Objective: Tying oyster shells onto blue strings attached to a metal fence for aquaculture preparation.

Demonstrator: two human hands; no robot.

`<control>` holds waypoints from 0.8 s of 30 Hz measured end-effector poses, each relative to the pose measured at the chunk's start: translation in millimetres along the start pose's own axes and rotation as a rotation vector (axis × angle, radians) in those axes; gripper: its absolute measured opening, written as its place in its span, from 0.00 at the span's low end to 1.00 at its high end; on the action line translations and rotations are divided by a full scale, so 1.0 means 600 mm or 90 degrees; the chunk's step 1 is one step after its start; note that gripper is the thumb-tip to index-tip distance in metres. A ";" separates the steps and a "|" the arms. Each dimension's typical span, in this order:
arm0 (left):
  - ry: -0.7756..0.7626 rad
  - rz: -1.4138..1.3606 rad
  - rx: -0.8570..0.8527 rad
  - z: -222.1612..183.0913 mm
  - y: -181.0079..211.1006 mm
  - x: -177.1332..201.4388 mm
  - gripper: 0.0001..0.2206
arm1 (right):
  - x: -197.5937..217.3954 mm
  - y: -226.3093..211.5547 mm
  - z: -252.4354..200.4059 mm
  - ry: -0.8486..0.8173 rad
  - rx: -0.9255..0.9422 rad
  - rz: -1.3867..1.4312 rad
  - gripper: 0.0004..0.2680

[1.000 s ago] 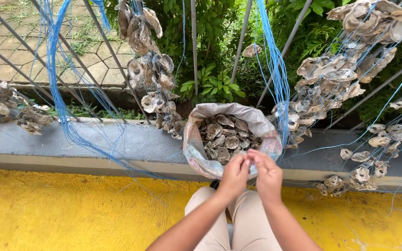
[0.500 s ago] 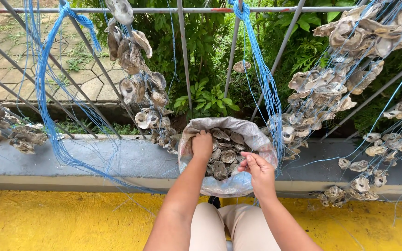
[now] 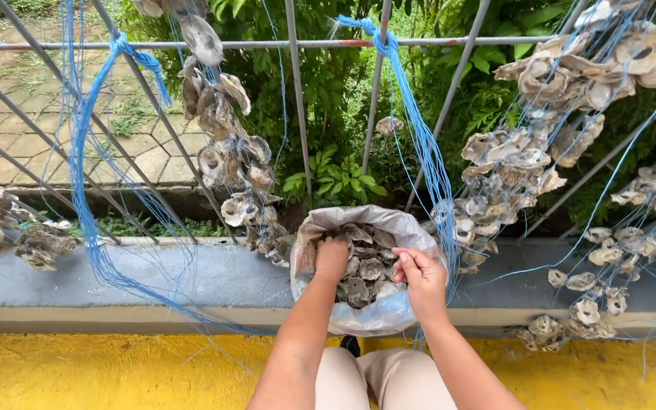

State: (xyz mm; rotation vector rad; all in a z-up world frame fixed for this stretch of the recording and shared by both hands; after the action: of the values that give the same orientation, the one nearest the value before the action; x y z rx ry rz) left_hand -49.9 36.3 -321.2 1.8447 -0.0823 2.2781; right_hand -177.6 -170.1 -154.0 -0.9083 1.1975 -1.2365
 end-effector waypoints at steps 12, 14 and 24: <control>-0.096 -1.078 0.063 -0.044 0.000 0.282 0.12 | -0.034 0.013 0.081 -0.286 -0.144 -0.077 0.08; -0.038 -1.115 0.113 -0.041 0.012 0.282 0.13 | -0.055 -0.007 0.062 -0.238 -0.058 -0.062 0.07; -0.058 -1.355 0.293 -0.038 0.024 0.161 0.17 | -0.102 -0.070 -0.025 -0.069 0.398 -0.398 0.04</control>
State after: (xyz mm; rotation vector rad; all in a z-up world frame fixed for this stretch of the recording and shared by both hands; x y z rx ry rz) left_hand -93.2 38.5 -231.1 0.8385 1.5530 0.5780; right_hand -196.3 -115.0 -106.0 -0.8723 0.3748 -1.8872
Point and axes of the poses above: each hand's wrist, its own z-axis towards the middle knuckle, its own x-axis out of the back of the hand, y = z × x, the point moved 2 cm from there along z, towards the middle knuckle
